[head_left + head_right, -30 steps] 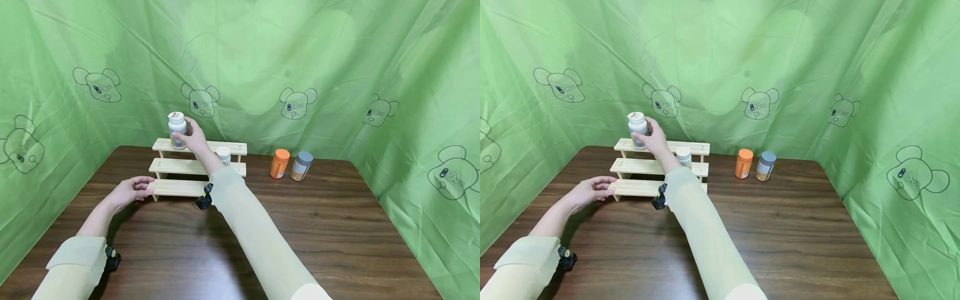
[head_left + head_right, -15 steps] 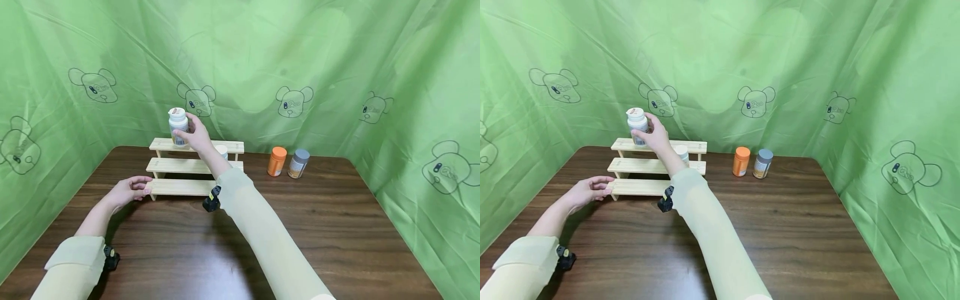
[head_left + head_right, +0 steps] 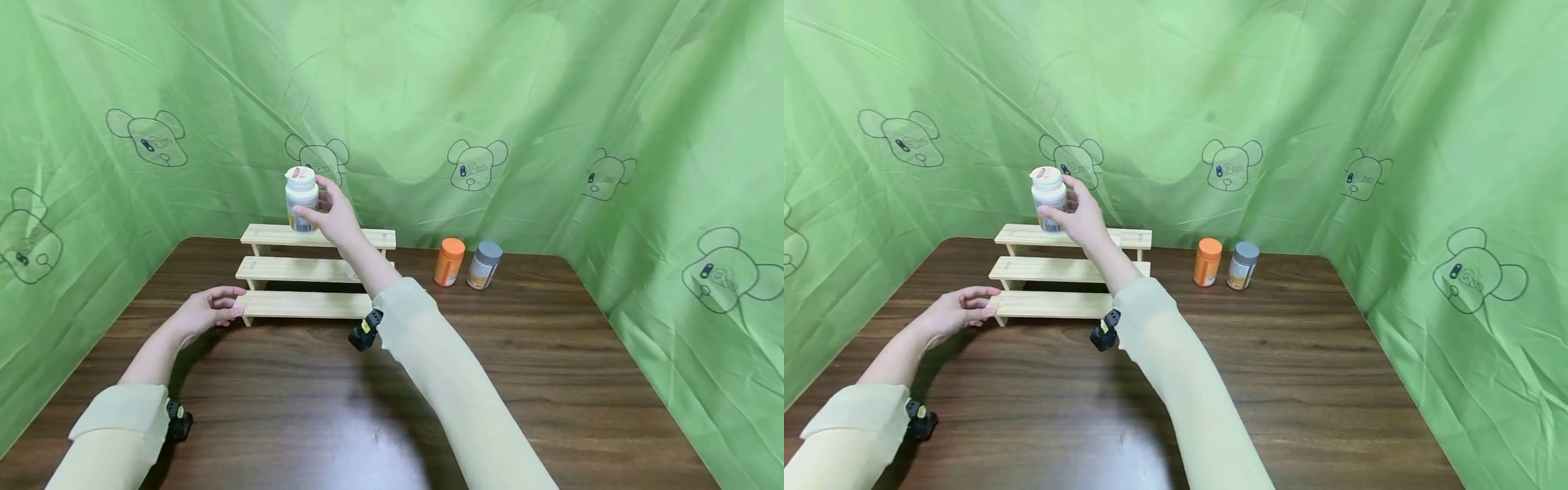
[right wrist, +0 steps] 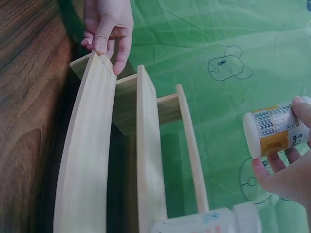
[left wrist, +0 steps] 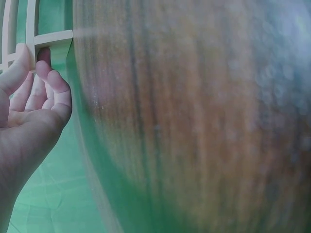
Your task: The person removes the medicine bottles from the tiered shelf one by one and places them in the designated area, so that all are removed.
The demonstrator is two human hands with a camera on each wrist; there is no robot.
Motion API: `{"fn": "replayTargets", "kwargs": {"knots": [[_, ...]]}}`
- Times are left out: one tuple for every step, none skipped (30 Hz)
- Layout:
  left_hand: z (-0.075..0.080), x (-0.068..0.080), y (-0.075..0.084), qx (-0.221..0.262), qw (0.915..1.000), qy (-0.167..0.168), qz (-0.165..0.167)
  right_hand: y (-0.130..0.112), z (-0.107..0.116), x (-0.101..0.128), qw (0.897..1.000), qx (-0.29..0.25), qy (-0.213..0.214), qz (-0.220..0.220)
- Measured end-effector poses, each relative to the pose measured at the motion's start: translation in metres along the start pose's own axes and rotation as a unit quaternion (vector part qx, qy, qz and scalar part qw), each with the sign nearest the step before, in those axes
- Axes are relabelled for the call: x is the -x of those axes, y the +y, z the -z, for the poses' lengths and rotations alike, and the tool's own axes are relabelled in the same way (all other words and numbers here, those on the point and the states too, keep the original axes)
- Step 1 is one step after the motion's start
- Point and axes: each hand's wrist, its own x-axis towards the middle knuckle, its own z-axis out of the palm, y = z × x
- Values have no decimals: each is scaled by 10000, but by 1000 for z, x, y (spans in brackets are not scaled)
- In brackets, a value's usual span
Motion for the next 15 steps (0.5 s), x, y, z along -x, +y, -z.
{"fn": "replayTargets", "kwargs": {"knots": [[0,0,0,-7,10000,-9,-1,-2,2,2,10000,-4,8,6],[0,0,0,-8,10000,-4,11,-4,5,3,10000,4,7,11],[0,0,0,3,10000,1,26,-5,7,5,10000,13,-2,13],[0,0,0,-2,10000,0,37,-7,10,7,10000,-8,-2,2],[0,0,0,-9,10000,12,56,-9,12,8,10000,-36,-16,2],[0,0,0,-5,10000,18,73,-11,15,10,10000,-63,-27,-8],[0,0,1,-6,10000,30,92,-13,17,12,9999,-107,-38,-19],[0,0,1,-20,9999,47,110,-15,20,14,9999,-156,-48,-41],[0,0,1,-33,9999,55,130,-17,23,16,9998,-191,-36,-58],[0,0,1,-58,9999,58,148,-19,26,18,9997,-241,-30,-65],[0,0,2,-61,9998,54,162,-21,29,20,9997,-258,-21,-52],[0,0,2,-65,9998,52,179,-23,31,23,9996,-278,-1,-55],[0,0,2,-65,9998,50,194,-25,34,26,9996,-286,12,-43],[0,0,2,-64,9998,46,202,-27,37,28,9996,-286,26,-24],[-1,1,3,-52,9998,43,212,-28,40,31,9996,-288,38,-5]]}}
